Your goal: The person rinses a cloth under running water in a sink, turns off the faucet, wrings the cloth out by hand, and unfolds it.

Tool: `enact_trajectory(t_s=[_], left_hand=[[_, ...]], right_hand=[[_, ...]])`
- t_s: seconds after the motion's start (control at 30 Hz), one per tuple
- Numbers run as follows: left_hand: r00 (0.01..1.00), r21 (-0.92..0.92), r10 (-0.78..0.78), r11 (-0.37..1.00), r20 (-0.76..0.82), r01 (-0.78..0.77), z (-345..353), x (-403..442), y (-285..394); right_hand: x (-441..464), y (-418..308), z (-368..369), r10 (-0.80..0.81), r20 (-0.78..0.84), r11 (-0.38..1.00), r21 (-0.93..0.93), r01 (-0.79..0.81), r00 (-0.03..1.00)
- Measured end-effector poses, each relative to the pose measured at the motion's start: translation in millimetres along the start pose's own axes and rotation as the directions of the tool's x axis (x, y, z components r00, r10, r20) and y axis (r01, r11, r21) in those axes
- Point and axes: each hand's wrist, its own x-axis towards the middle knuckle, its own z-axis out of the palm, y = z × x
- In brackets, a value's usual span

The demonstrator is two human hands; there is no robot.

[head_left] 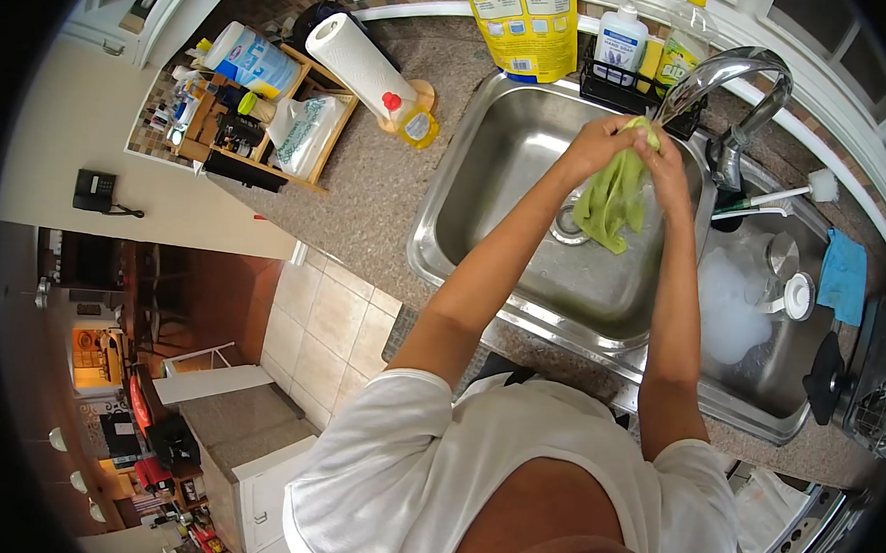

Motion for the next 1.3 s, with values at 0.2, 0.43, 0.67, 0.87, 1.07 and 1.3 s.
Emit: enact_trajectory(t_s=[0.2,0.43,0.67,0.87,1.07,1.3], left_hand=[[0.991,-0.332,0.112,0.934,-0.077,-0.131,5.4,-18.6,60.4],[0.948,-0.858,-0.151,0.483,-0.281,-0.177,-17.6,-11.2,17.9],[0.945,-0.758,-0.260,0.652,-0.198,0.020,18.4,39.2,-125.1],[0.867,-0.653,-0.406,0.746,-0.290,0.131,55.8,16.4,-66.9],[0.910,-0.274,-0.287,0.939,-0.299,0.206,13.2,39.0,-142.0],[0.962,-0.175,-0.267,0.951,-0.053,0.254,-4.9,-14.4,-28.6]], right_hand=[[-28.1,62.0,-1.8,0.370,-0.021,0.919,-0.139,-0.369,0.929],[-24.9,37.0,18.7,0.051,-0.199,0.927,0.375,0.028,0.979],[-18.7,-18.3,79.6,-0.098,-0.463,0.985,0.083,0.153,0.881],[2.1,8.5,31.8,0.132,-0.698,0.991,0.105,-0.081,0.704],[-12.4,23.9,56.8,-0.114,-0.582,0.952,-0.296,-0.079,0.805],[9.4,47.2,-19.6,0.039,-0.309,0.911,-0.379,-0.161,0.950]])
